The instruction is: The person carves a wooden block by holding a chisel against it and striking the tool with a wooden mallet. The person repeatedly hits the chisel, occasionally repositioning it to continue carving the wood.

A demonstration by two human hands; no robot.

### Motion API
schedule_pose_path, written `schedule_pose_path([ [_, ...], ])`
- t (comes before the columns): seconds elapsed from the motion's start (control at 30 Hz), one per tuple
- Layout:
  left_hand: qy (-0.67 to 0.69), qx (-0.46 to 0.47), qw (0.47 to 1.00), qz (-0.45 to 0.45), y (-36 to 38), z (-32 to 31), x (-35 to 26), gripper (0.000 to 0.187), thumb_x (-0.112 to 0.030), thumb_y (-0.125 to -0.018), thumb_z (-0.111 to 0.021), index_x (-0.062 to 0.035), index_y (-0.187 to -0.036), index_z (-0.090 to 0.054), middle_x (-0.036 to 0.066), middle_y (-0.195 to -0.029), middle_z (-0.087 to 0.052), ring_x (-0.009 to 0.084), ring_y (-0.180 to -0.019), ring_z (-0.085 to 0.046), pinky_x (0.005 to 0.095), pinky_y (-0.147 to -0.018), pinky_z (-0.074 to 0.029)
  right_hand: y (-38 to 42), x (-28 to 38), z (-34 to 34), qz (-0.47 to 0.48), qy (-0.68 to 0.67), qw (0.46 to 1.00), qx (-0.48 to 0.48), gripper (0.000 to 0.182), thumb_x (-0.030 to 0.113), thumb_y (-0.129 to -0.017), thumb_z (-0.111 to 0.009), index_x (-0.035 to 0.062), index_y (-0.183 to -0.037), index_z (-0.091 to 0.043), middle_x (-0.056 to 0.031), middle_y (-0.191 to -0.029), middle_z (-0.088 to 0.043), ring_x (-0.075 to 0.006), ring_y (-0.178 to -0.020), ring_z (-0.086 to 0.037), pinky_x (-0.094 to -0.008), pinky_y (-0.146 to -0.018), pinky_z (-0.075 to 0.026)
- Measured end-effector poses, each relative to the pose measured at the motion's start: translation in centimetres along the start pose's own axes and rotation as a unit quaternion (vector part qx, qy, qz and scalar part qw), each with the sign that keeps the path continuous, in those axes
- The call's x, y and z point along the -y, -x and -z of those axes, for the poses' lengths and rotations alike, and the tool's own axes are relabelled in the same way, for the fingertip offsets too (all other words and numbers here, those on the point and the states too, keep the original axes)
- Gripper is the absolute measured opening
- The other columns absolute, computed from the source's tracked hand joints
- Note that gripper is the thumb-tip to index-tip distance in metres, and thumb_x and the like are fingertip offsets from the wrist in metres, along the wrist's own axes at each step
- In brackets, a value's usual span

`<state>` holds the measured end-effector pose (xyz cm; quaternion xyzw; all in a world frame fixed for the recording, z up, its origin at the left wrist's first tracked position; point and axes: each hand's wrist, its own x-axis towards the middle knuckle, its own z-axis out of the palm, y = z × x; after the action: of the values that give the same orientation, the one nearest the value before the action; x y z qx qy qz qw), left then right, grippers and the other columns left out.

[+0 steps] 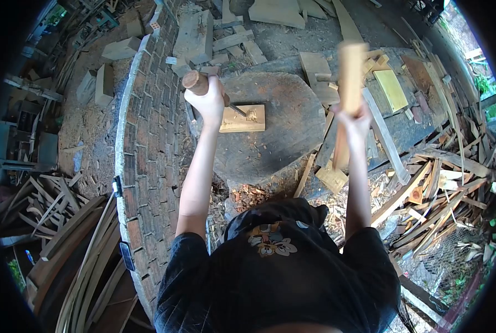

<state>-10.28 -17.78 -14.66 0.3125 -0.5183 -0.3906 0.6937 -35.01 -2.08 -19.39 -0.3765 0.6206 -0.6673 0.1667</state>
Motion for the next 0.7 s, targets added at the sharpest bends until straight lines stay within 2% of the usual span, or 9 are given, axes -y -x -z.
schedule_pose_path([
  [0.1,0.002,-0.011,1.0,-0.002,0.1,0.0,0.3,0.014,0.002,-0.078,-0.05,-0.0001,-0.066,-0.045,0.003,-0.051,-0.046,0.0103,-0.041,-0.043,0.0248,-0.039,-0.034,-6.3,6.5,-0.3,0.104,-0.337,0.934,-0.051,0.04,0.019,-0.073,-0.066,0.0028,-0.105,-0.047,-0.0041,-0.08,-0.055,-0.0146,-0.07,-0.055,-0.0327,-0.067,-0.047],
  [0.17,-0.026,-0.01,0.999,-0.039,-0.2,0.5,1.6,0.015,0.001,-0.077,-0.052,-0.0008,-0.063,-0.047,0.004,-0.05,-0.047,0.0102,-0.041,-0.045,0.0245,-0.04,-0.035,-9.6,10.3,-1.8,0.128,-0.487,0.858,-0.1,0.023,0.022,-0.079,-0.062,0.0056,-0.092,-0.053,-0.006,-0.078,-0.054,-0.0186,-0.079,-0.054,-0.0384,-0.085,-0.04],
  [0.27,-0.046,-0.022,0.999,-0.02,-0.5,0.8,3.2,0.011,-0.003,-0.072,-0.059,0.0003,-0.066,-0.051,0.001,-0.055,-0.051,0.0074,-0.049,-0.049,0.0244,-0.047,-0.039,-10.0,17.3,-5.0,0.251,-0.236,0.936,-0.071,0.025,0.009,-0.071,-0.067,0.0012,-0.091,-0.053,-0.0073,-0.077,-0.057,-0.0174,-0.073,-0.058,-0.0311,-0.068,-0.048],
  [0.33,-0.053,-0.025,0.998,-0.021,-0.6,0.8,3.2,0.012,-0.004,-0.071,-0.06,0.0,-0.065,-0.049,0.001,-0.057,-0.051,0.0071,-0.052,-0.048,0.0246,-0.049,-0.039,-11.7,19.3,-6.0,0.408,-0.045,0.903,-0.126,0.028,0.011,-0.069,-0.07,0.0014,-0.09,-0.055,-0.0078,-0.081,-0.059,-0.0149,-0.073,-0.059,-0.0268,-0.067,-0.048],
  [0.43,-0.032,-0.025,0.999,-0.018,-0.3,0.7,2.9,0.012,-0.003,-0.071,-0.059,-0.0006,-0.065,-0.049,0.001,-0.058,-0.052,0.0071,-0.053,-0.048,0.0244,-0.049,-0.04,-9.0,22.8,-10.2,0.295,-0.281,0.905,-0.12,0.03,0.007,-0.063,-0.067,0.0003,-0.086,-0.05,-0.0063,-0.074,-0.056,-0.0134,-0.059,-0.052,-0.0268,-0.058,-0.044],
  [0.5,-0.048,-0.022,0.998,-0.036,-0.2,0.5,2.3,0.011,-0.003,-0.07,-0.059,-0.0001,-0.066,-0.05,0.002,-0.059,-0.053,0.0074,-0.054,-0.049,0.0242,-0.051,-0.041,-9.0,18.5,-10.9,0.401,0.016,0.916,0.009,0.03,0.016,-0.069,-0.071,0.0043,-0.094,-0.058,-0.0069,-0.087,-0.061,-0.0124,-0.077,-0.058,-0.0252,-0.07,-0.047],
  [0.53,-0.057,-0.023,0.997,-0.046,-0.2,0.5,1.9,0.01,-0.003,-0.07,-0.059,0.0001,-0.066,-0.05,0.002,-0.059,-0.054,0.0076,-0.054,-0.05,0.024,-0.051,-0.041,-6.9,17.5,-12.3,0.403,0.216,0.886,0.074,0.033,0.016,-0.065,-0.072,0.0085,-0.094,-0.059,-0.0063,-0.092,-0.062,-0.016,-0.079,-0.06,-0.0265,-0.072,-0.047],
  [0.6,-0.024,-0.042,0.993,-0.11,0.0,-0.3,1.1,0.009,-0.002,-0.068,-0.06,0.0017,-0.068,-0.051,0.003,-0.061,-0.055,0.009,-0.058,-0.053,0.0249,-0.054,-0.043,-6.4,15.8,-12.9,0.618,0.461,0.614,0.168,0.055,0.022,-0.053,-0.073,0.0144,-0.102,-0.05,-0.0044,-0.084,-0.056,-0.0192,-0.078,-0.059,-0.0309,-0.066,-0.049],
  [0.7,-0.043,-0.034,0.994,-0.097,0.5,-0.1,0.9,0.007,-0.002,-0.068,-0.059,0.001,-0.069,-0.053,0.003,-0.061,-0.055,0.0089,-0.054,-0.052,0.0242,-0.051,-0.042,-8.6,19.4,-11.5,0.605,0.41,0.681,0.049,0.042,0.017,-0.053,-0.07,0.0091,-0.093,-0.059,-0.0086,-0.081,-0.06,-0.0241,-0.072,-0.059,-0.0329,-0.063,-0.049],
])
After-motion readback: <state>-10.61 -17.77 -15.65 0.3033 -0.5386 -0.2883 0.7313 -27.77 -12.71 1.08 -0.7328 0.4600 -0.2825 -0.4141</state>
